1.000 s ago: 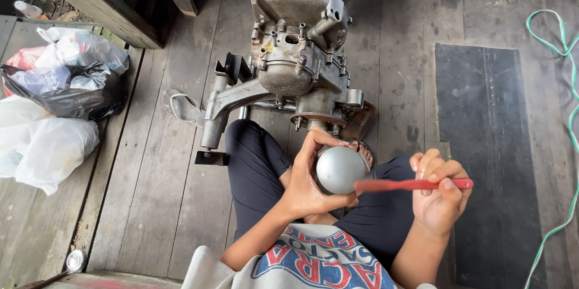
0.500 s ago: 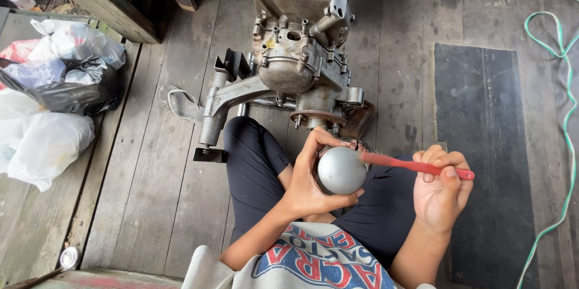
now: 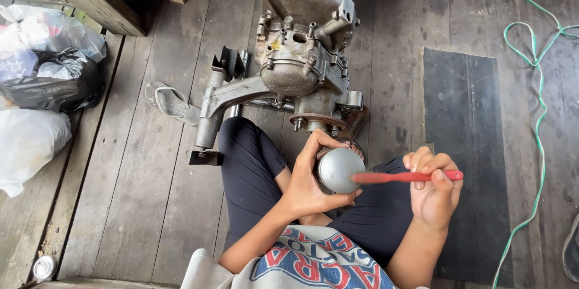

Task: Cleaning a motorcycle engine piston using a hand brush while sitting on the floor

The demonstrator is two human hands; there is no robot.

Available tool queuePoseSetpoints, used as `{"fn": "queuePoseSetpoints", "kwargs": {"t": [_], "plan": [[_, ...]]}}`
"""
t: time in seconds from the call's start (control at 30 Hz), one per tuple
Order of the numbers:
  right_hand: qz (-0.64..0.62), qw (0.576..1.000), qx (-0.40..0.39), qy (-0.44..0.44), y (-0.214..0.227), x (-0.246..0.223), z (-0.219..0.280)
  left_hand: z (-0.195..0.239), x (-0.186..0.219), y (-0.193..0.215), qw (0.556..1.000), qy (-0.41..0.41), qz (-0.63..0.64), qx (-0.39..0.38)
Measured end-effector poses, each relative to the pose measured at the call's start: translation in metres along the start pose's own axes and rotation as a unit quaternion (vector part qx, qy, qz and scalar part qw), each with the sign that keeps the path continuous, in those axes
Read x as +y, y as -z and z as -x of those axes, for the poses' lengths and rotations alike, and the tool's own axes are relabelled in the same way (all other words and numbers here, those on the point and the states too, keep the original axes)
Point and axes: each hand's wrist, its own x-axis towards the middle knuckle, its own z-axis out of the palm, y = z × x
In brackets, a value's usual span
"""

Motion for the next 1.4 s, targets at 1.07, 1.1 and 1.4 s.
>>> {"fn": "queuePoseSetpoints", "kwargs": {"t": [1.07,1.1,1.4], "plan": [[-0.036,0.999,0.020,-0.007,-0.020,0.008,-0.008,-0.002,0.014,0.005,0.999,0.018,-0.039,-0.020],[-0.045,0.999,0.018,-0.007,-0.019,0.008,-0.006,-0.001,0.013,0.004,0.999,0.021,-0.043,-0.022],[0.002,0.999,0.046,0.007,-0.013,-0.005,0.002,0.003,0.000,-0.010,0.998,0.032,-0.052,-0.026]]}}
